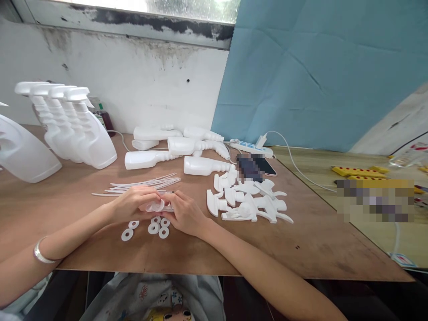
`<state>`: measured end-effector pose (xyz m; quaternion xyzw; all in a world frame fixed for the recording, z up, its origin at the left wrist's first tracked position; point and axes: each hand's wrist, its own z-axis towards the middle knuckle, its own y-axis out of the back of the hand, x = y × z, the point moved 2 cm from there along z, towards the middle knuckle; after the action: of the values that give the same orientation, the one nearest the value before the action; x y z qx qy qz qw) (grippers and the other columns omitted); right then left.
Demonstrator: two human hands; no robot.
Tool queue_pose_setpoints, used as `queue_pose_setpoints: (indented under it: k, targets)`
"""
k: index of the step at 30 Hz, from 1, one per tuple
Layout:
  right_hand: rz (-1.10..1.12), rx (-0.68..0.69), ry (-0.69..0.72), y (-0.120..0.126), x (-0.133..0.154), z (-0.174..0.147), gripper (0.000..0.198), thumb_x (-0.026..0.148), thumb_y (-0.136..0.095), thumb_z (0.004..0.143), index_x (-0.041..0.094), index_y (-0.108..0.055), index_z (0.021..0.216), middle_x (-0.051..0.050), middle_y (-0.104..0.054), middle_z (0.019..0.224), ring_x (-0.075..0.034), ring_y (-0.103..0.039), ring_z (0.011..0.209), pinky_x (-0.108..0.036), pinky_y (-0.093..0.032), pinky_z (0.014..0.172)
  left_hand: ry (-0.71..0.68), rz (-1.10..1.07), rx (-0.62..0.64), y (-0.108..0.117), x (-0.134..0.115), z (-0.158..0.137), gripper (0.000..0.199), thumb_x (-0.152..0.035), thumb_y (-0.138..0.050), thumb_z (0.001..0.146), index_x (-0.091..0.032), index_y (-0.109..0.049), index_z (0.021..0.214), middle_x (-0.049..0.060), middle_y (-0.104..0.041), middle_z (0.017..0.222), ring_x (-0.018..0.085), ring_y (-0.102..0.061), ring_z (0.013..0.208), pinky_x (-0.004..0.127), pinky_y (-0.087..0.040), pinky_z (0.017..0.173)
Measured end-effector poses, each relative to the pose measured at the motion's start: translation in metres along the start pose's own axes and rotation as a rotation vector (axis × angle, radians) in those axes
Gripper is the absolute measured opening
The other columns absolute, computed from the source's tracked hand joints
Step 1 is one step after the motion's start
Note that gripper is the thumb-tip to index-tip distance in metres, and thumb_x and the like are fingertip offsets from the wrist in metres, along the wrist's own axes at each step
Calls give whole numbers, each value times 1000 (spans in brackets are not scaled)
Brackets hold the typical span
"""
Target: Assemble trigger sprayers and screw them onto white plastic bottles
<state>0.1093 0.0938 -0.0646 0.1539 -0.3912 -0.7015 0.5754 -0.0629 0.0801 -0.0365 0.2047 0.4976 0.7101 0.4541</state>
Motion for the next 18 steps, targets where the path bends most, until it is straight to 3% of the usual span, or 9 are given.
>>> queue_pose_setpoints:
  k: [11,18]
  targets:
    - [-13,19,-32,-1,0,0,26,27,-53,82,19,-42,104,-7,-61,91,-20,-55,80,-34,-48,69,44,38,26,-4,3,-5,18,-33,-50,81,-16,-50,88,2,-60,77,15,-56,70,25,-37,61]
    - [-48,10,-93,-1,-1,0,28,27,-54,81,18,-43,105,-7,-60,89,-20,-56,80,-34,-48,70,22,57,-37,-4,2,-5,15,-26,-47,84,-19,-55,93,6,-59,104,16,-55,86,28,-39,78]
